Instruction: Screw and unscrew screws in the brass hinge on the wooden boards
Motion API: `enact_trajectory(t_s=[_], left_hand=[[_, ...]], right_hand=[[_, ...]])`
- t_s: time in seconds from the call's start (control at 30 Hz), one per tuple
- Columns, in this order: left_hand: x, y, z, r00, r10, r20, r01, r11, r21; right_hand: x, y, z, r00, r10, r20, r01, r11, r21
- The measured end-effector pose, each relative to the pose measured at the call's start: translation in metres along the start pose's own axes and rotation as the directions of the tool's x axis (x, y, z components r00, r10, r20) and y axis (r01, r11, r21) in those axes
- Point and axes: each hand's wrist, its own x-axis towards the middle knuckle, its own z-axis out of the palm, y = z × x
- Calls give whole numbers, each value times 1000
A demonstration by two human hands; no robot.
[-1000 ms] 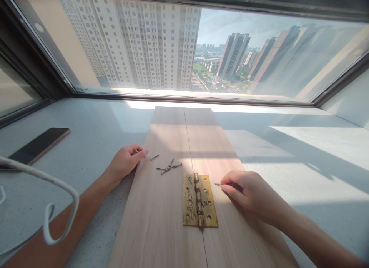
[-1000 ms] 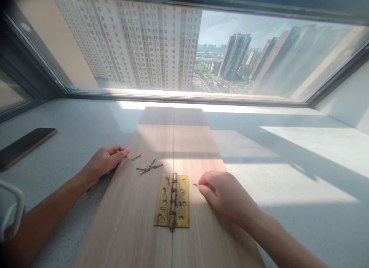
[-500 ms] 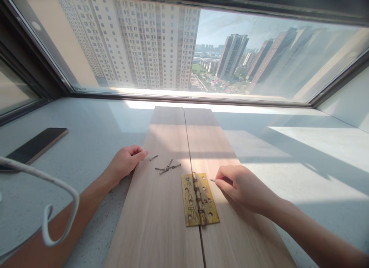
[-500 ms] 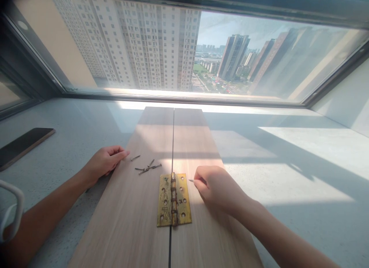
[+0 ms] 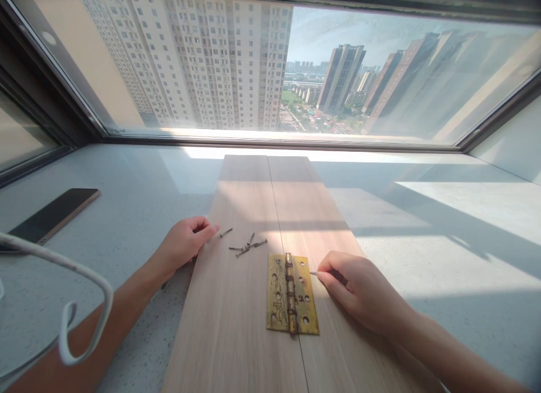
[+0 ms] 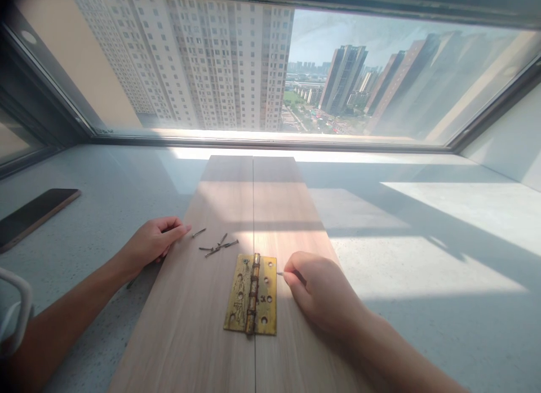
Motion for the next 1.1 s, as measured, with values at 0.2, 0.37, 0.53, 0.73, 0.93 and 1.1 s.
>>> enact_trajectory(t_s=[0.2, 0.37, 0.53, 0.73, 0.93, 1.1], left_hand=[[1, 0, -1, 999, -46, 19, 47, 997, -59], [1, 1, -1, 999, -50, 18, 51, 998, -46], [1, 0, 0, 998, -60, 10, 61, 998, -27], [1, -1, 0, 999, -50, 10, 51, 998, -28], [2, 0, 0, 998, -55, 8, 55, 998, -26], [1, 1, -1, 999, -49, 9, 49, 999, -22]], right_hand=[[-1, 1, 1, 999, -35, -11, 35, 999, 7], [-1, 1, -1, 999, -42, 12, 42, 999, 6], [-1, 4, -1, 997, -70, 45, 69, 997, 29], [-1, 2, -1, 994, -88, 62, 88, 996, 13], [-1, 0, -2, 995, -74, 61, 74, 997, 1], [-1, -1, -2, 997, -61, 57, 62, 998, -17]])
